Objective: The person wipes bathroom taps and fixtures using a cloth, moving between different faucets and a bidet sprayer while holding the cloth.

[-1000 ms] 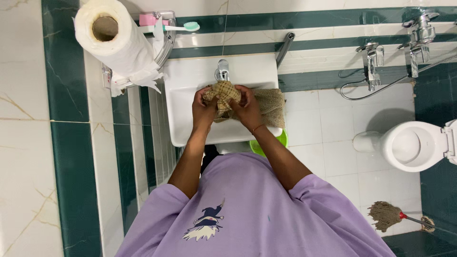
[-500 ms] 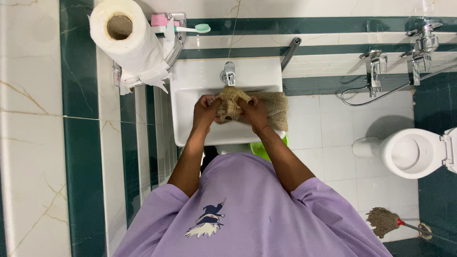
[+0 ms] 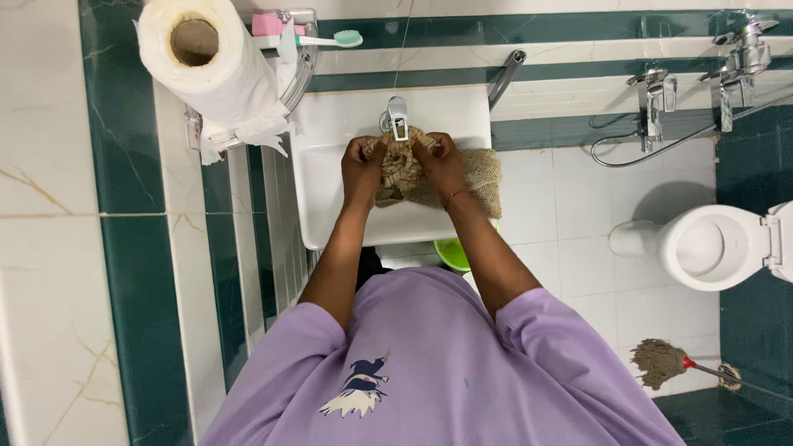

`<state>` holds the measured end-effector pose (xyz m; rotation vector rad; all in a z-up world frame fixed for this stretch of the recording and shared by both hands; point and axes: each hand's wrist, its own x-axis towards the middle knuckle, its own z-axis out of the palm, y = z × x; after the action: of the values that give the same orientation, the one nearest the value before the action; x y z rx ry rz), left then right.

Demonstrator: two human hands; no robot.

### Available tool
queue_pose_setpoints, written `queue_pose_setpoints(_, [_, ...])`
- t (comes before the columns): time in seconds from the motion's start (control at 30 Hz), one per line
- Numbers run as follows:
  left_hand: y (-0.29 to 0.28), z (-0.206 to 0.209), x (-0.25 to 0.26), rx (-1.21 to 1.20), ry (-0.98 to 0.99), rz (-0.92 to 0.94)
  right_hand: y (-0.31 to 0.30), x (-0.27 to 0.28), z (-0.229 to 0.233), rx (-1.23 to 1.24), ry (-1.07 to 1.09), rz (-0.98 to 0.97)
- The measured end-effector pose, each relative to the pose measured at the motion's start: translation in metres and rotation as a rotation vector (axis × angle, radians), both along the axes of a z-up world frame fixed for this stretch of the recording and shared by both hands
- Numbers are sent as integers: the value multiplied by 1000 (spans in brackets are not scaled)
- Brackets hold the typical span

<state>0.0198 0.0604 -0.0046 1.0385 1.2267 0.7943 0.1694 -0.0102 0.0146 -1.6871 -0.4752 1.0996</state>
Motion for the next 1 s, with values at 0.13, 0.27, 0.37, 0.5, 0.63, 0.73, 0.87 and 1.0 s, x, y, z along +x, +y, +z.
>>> queue_pose_setpoints(0.13, [-18, -17, -17, -101, -214, -61, -28, -17, -2, 131, 302, -87])
queue_pose_setpoints(0.27, [-22, -13, -35, -310, -74, -177, -56, -29, -10, 71, 227, -107])
queue_pose_setpoints(0.37, [-30, -6, -38, -274, 44, -394, -90, -30, -14, 141, 217, -61])
queue_pose_setpoints(0.5, [-81, 14, -9, -277, -124, -444, -149, -4, 0, 79, 425, -141])
queue_pose_setpoints(0.63, [-169, 50, 53, -247, -323, -504, -237, 49, 27, 209, 513, -91])
queue_pose_setpoints(0.73, [-234, 75, 103, -191, -364, -692, -310, 77, 39, 355, 505, -140])
queue_pose_setpoints(0.87, [-305, 85, 158, -219, -213, -882, -418, 107, 42, 390, 535, -208])
queue_pose_setpoints(1.0, [-377, 77, 199, -58, -234, -1045, -532, 117, 30, 354, 488, -367])
